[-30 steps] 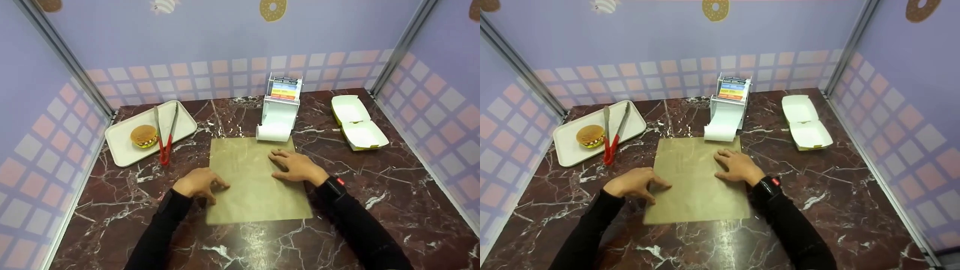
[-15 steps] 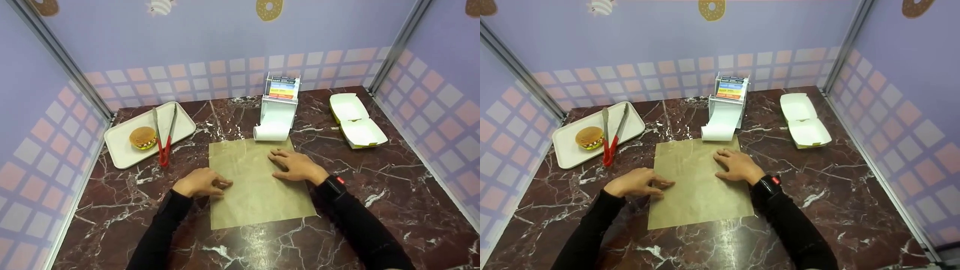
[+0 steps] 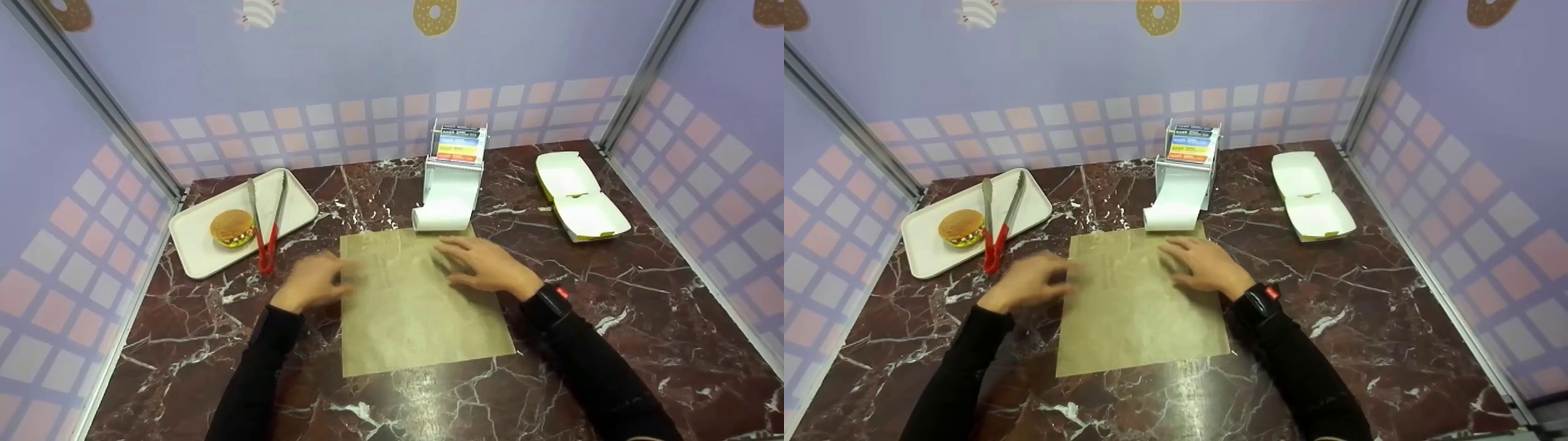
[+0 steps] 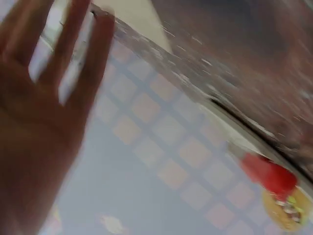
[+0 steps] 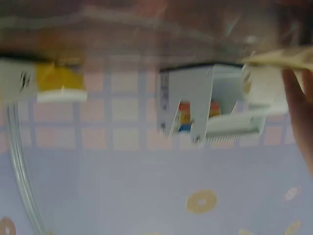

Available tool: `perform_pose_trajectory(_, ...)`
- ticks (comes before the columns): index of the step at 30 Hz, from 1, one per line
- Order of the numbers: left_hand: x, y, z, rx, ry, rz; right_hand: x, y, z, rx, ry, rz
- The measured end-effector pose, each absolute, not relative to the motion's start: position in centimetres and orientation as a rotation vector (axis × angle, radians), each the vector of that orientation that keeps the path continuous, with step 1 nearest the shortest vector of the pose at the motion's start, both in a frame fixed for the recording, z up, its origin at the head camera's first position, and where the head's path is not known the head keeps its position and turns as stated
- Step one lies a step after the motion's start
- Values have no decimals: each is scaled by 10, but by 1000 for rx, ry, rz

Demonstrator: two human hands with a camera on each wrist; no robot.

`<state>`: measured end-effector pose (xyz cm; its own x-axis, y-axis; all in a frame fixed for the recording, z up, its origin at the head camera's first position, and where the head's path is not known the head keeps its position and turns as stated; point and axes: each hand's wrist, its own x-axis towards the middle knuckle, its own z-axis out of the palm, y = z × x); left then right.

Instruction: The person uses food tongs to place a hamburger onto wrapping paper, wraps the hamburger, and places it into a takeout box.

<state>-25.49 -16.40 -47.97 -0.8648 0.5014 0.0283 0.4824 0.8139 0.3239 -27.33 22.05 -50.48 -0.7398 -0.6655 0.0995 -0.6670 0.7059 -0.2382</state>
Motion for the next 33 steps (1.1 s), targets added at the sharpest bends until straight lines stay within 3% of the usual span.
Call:
perform_pose_trajectory(4, -276, -195, -486, 206, 3406, 471, -272, 224, -487, 1115, -2750, 458)
perform_pose_trajectory(7, -281, -220, -489, -273, 3438, 496, -272, 227, -479, 1086, -2698, 481)
perform_pose_trajectory(10, -280, -237, -493, -483, 3334, 481, -272, 229, -476, 1056, -2708, 483)
perform_pose_trajectory(33, -286, -236, -510, -446, 3228, 661, -276, 234, -486, 991, -2786, 433)
